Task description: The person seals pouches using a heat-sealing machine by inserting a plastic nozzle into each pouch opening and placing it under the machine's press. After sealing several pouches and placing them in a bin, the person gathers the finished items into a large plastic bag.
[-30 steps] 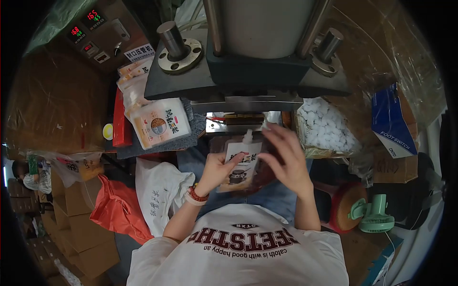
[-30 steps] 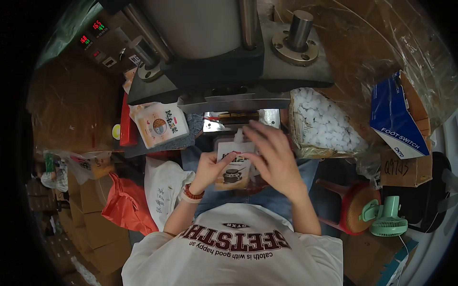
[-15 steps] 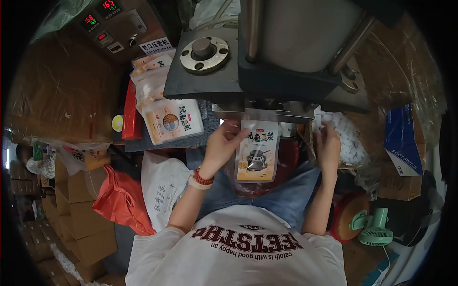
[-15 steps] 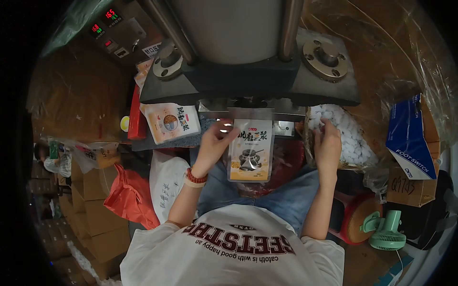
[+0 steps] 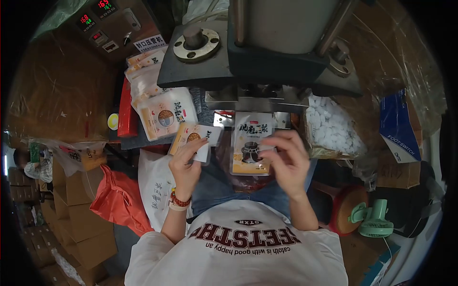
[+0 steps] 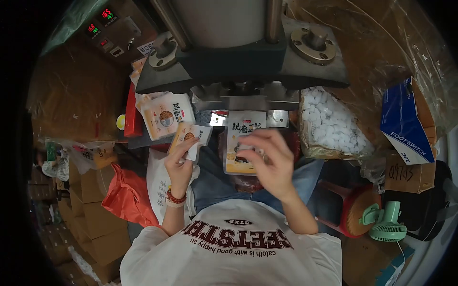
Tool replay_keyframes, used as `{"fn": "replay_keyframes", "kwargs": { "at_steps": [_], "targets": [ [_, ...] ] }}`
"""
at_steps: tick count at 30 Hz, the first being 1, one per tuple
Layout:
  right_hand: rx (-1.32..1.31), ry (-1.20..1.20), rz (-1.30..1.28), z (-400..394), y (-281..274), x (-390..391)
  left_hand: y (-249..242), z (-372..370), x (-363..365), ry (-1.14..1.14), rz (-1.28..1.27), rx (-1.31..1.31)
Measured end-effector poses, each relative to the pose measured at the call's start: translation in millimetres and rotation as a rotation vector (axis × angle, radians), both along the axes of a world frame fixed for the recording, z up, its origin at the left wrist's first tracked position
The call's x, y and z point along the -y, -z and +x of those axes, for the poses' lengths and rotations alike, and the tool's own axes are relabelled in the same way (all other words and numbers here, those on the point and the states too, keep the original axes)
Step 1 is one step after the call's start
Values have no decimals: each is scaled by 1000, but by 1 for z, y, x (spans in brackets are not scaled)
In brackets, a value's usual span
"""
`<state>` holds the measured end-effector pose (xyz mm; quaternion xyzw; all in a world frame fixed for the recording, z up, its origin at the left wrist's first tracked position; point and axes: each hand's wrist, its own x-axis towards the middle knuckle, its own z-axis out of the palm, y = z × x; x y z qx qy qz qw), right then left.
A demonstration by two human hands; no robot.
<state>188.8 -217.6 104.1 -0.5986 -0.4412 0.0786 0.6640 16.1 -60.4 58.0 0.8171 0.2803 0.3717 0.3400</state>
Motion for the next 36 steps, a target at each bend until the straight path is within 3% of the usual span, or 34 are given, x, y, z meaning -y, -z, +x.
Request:
{"fn": "replay_keyframes", "kwargs": {
  "at_steps": [4,6,8,10,11,13,14,16,19,20,21,22,25,27,28,30,31,33,34,36],
  "targets": [
    [326,-114,119,-14,18,-25,-22,15,21,187,237,8],
    [307,-162,133,-8,9,-16,-33,17,23,236,255,28],
    [281,-205,137,-3,7,-9,-36,16,26,399,72,29],
    [173,-103,-60,3,8,-6,-26,28,29,415,38,35],
    [122,-3,-158,5,8,-4,-6,33,29,381,-252,-75],
    [129,165,-102,18,10,2,15,54,24,348,-821,-202],
    [106,254,-76,26,8,9,19,65,22,344,-819,-196],
    [42,401,-49,48,6,26,24,80,16,375,-1116,42],
    [188,651,-337,77,-2,30,23,100,-1,383,-1356,155],
    [188,647,-338,88,14,29,19,104,-5,389,-1402,159],
    [289,675,-503,101,43,30,20,105,-4,383,-1401,159],
    [393,696,-666,108,59,28,22,106,-3,375,-1354,187],
    [380,652,-727,106,55,31,19,104,-4,333,-1288,180],
    [313,595,-763,109,54,35,5,98,-12,376,-1038,-105],
    [317,592,-759,110,53,36,7,88,-23,306,-714,-288],
    [563,690,-611,110,52,42,10,60,-33,-154,132,-258],
    [561,690,-611,105,48,44,10,46,-36,-153,133,-260],
    [159,669,-299,85,32,39,12,17,-41,-440,681,-819],
    [155,666,-304,74,31,36,19,-1,-42,-438,679,-825],
    [-132,404,64,51,25,25,35,-24,-49,-29,612,-664]
  ]
}}
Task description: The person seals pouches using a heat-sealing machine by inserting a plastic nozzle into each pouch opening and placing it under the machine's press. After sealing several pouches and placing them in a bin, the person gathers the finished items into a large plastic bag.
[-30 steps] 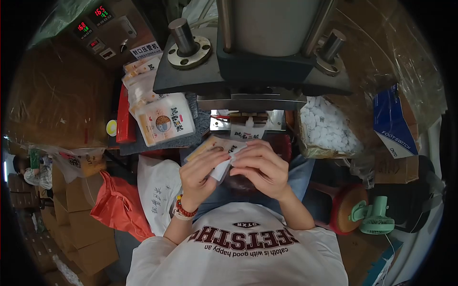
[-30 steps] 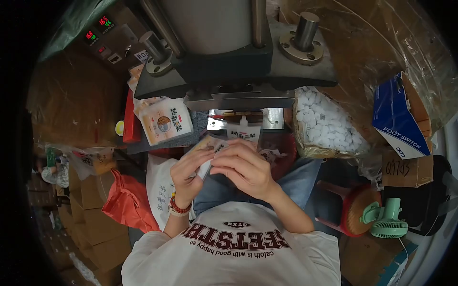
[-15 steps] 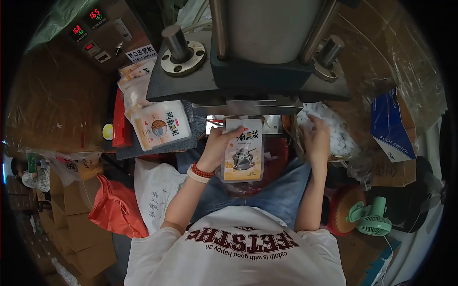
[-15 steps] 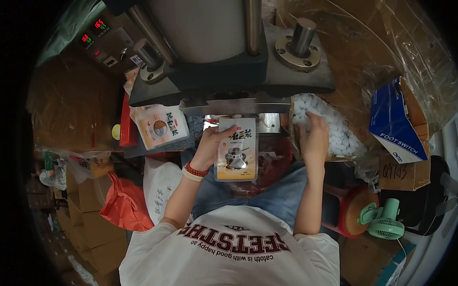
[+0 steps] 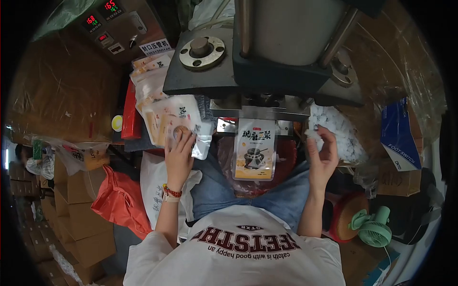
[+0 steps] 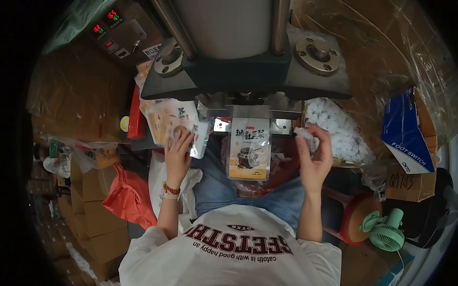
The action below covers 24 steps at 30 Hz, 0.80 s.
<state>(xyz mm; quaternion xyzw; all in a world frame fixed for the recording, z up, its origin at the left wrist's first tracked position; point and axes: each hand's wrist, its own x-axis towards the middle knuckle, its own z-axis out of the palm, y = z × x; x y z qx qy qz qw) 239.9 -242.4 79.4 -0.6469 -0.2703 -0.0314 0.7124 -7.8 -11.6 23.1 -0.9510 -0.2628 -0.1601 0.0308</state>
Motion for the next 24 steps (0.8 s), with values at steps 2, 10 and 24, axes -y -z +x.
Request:
{"fn": "replay_keyframes", "kwargs": {
  "at_steps": [2,10,24],
  "targets": [
    [113,-183,-80,-24,-18,-4,3,-7,9,59,-150,141],
    [708,-587,-410,-60,-24,-37,-56,26,54,270,-276,504],
    [329,43,-534,12,-29,19,-10,110,65,48,-1938,669]
  ]
}}
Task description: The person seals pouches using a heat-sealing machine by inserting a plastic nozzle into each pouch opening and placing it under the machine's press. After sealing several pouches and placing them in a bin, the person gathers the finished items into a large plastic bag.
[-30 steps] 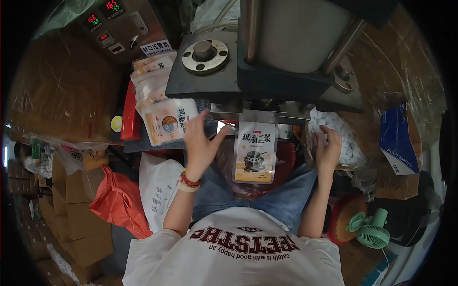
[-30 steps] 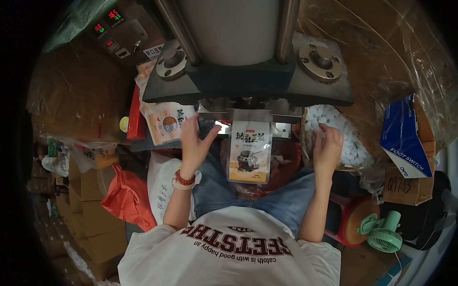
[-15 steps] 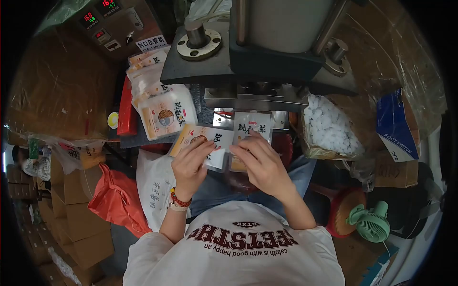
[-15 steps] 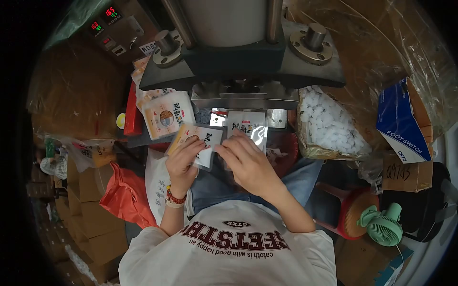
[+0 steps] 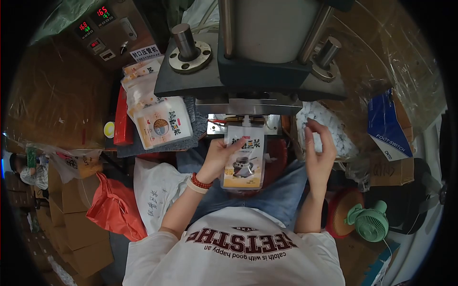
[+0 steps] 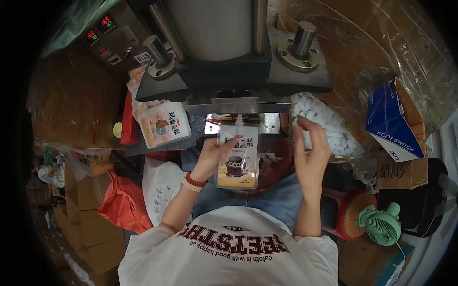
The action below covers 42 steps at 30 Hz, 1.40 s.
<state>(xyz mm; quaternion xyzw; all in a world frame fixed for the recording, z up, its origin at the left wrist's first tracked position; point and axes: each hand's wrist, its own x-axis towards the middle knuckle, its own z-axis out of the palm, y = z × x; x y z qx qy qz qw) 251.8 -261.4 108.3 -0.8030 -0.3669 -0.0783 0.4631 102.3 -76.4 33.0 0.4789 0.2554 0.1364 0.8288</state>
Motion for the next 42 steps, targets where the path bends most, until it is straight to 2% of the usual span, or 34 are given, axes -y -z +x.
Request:
{"fn": "replay_keyframes", "kwargs": {
  "at_steps": [1,3,4,9,11,12,14,16,17,18,19,20,22,23,26,29,30,32,33,35,36,38,40,42],
  "targets": [
    [0,1,-1,10,7,1,-3,6,-4,1,-1,0],
    [228,209,-355,28,26,-4,-7,14,-10,-20,-108,22],
    [150,183,-442,40,46,-5,-9,15,-12,5,-116,-21],
    [198,187,-407,40,54,-2,-2,9,-19,43,-115,-56],
    [236,191,-405,41,56,-1,-9,-3,-29,36,542,-180],
    [188,206,-381,39,57,0,-10,-15,-37,-122,826,-337],
    [134,222,-362,38,58,3,-23,-42,-43,-533,1804,-740],
    [102,213,-275,39,57,1,6,-75,-65,-552,1777,-687],
    [101,209,-273,36,55,-1,18,-93,-70,-333,1808,-714],
    [20,265,-165,34,50,-4,18,-105,-72,-114,1831,-730],
    [-62,322,-61,31,46,-6,17,-118,-72,-116,1890,-653],
    [-67,323,-68,29,45,-6,15,-122,-68,-108,1886,-656],
    [88,250,77,28,41,-9,10,-127,-62,-266,1399,-402],
    [91,248,80,22,34,-11,-2,-117,-54,-391,1448,-319],
    [129,200,150,8,22,-11,-22,-101,-33,-421,1436,-195],
    [120,261,-70,27,43,-17,-28,-87,-15,-405,1399,-155],
    [125,271,-72,29,47,-10,-30,-83,-12,-395,1416,-125],
    [131,264,78,30,42,-1,-34,-80,-9,-400,1438,-100],
    [127,268,71,17,29,2,-35,-83,-6,-387,1459,-102],
    [-147,34,368,-16,0,3,-39,-79,-2,-379,1498,-95],
    [-209,-92,423,-31,-5,3,-40,-77,0,-379,1538,-86],
    [-2,-237,301,-54,-11,-7,-40,-70,6,-340,1597,-92],
    [97,-329,231,-68,6,-24,-41,-64,12,-298,1732,-74],
    [101,-380,224,-75,12,-28,-42,-61,15,-266,1729,-56]
  ]
}}
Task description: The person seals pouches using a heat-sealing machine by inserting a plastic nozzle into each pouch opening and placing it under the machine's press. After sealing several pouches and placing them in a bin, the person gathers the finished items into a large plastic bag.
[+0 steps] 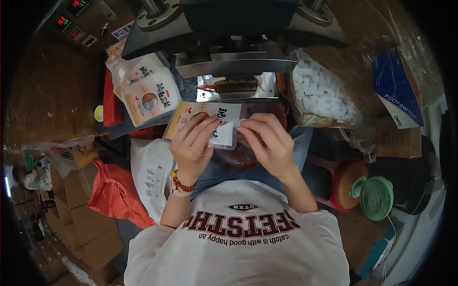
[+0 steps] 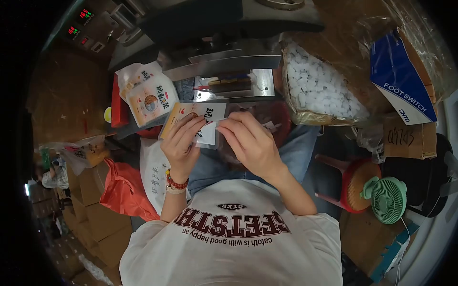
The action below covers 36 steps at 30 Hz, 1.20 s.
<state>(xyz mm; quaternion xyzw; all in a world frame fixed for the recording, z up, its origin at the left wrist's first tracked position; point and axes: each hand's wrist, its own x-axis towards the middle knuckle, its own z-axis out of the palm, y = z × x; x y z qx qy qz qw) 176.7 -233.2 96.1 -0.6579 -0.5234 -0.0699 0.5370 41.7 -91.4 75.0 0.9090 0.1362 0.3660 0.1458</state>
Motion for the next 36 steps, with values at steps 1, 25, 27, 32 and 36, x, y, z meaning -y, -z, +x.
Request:
{"fn": "replay_keyframes", "kwargs": {
  "at_steps": [1,25,27,32,36],
  "targets": [
    [-53,-21,-2,-2,-2,1,-1,1,0,27,7,-1],
    [37,-699,-1179,25,465,-57,44,-103,7,-71,-1131,368],
    [-344,-363,-1205,44,383,-62,54,-113,9,-139,-1134,392],
    [20,-125,-1057,52,442,-47,68,-115,4,-108,-1170,336],
    [682,165,-1012,18,419,-40,65,-103,10,-109,-1209,343]
  ]
}}
